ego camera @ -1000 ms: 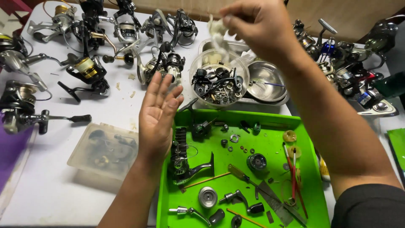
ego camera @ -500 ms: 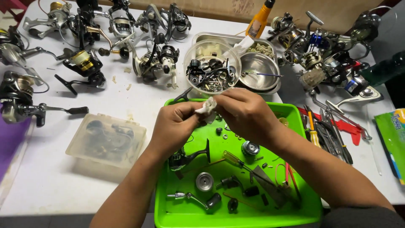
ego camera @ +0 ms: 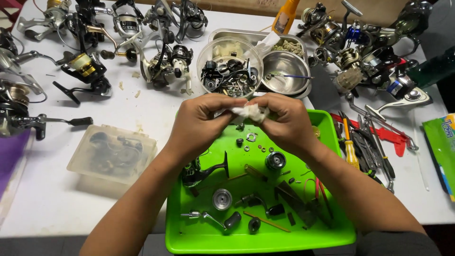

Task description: Disassembling, cleaning, and reassembling various components of a fishing reel on a workbench.

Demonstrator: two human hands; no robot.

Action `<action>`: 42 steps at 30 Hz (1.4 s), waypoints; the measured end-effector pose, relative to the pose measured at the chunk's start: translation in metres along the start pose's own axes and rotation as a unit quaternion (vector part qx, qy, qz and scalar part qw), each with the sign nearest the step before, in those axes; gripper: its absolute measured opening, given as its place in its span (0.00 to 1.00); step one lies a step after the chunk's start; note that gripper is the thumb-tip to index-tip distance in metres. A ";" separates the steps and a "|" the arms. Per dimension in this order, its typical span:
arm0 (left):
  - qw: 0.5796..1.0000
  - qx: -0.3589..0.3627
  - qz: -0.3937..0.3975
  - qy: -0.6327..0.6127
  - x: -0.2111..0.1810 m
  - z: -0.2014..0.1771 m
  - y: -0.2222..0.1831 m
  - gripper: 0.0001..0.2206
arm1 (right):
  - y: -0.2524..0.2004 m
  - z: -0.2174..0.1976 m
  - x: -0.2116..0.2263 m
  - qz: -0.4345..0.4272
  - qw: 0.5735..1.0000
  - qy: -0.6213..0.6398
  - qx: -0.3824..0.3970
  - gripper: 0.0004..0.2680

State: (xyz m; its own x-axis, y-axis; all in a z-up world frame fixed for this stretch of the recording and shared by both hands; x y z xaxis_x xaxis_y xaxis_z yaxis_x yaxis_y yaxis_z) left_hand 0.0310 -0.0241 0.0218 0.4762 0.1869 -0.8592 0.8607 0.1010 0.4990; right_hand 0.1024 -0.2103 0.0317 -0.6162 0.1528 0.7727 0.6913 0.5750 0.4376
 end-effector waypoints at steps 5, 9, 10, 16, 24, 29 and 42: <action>1.000 0.020 0.018 0.015 -0.002 0.011 0.014 0.12 | -0.004 -0.001 -0.029 -0.013 0.998 -0.052 -0.039 0.05; 0.995 0.076 0.060 0.033 -0.003 0.019 0.016 0.18 | -0.013 -0.003 -0.049 -0.002 0.996 -0.064 -0.059 0.11; 0.995 0.078 0.058 0.032 0.000 0.021 0.015 0.18 | -0.013 -0.002 -0.047 0.001 0.996 -0.063 -0.060 0.11; 0.988 0.021 0.114 0.103 0.023 0.016 0.006 0.14 | -0.003 0.004 -0.005 0.004 0.999 -0.017 -0.030 0.11; 0.983 -0.032 0.114 0.141 0.033 0.003 -0.002 0.09 | -0.006 0.008 -0.027 0.014 1.000 0.011 0.000 0.06; 0.979 0.020 0.117 0.164 0.026 0.001 0.001 0.06 | -0.008 0.007 -0.025 0.008 1.000 -0.001 -0.020 0.05; 0.981 0.062 0.147 0.114 0.021 0.005 -0.003 0.04 | -0.013 0.017 -0.011 -0.094 0.995 -0.006 -0.028 0.02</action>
State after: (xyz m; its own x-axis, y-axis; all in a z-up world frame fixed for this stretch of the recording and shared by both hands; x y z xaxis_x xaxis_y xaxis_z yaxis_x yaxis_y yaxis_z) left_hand 0.0390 -0.0249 0.0013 0.6665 0.4047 -0.6262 0.7144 -0.1066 0.6915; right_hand 0.0933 -0.2058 0.0097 -0.7402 0.0565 0.6700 0.5835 0.5492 0.5983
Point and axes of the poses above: each hand's wrist, its own y-axis towards the middle knuckle, its own z-axis out of the palm, x = y × z, the point moved 1 cm from there along y, towards the middle knuckle, and after that the axes turned 7 degrees about z, right-handed, at the moved point
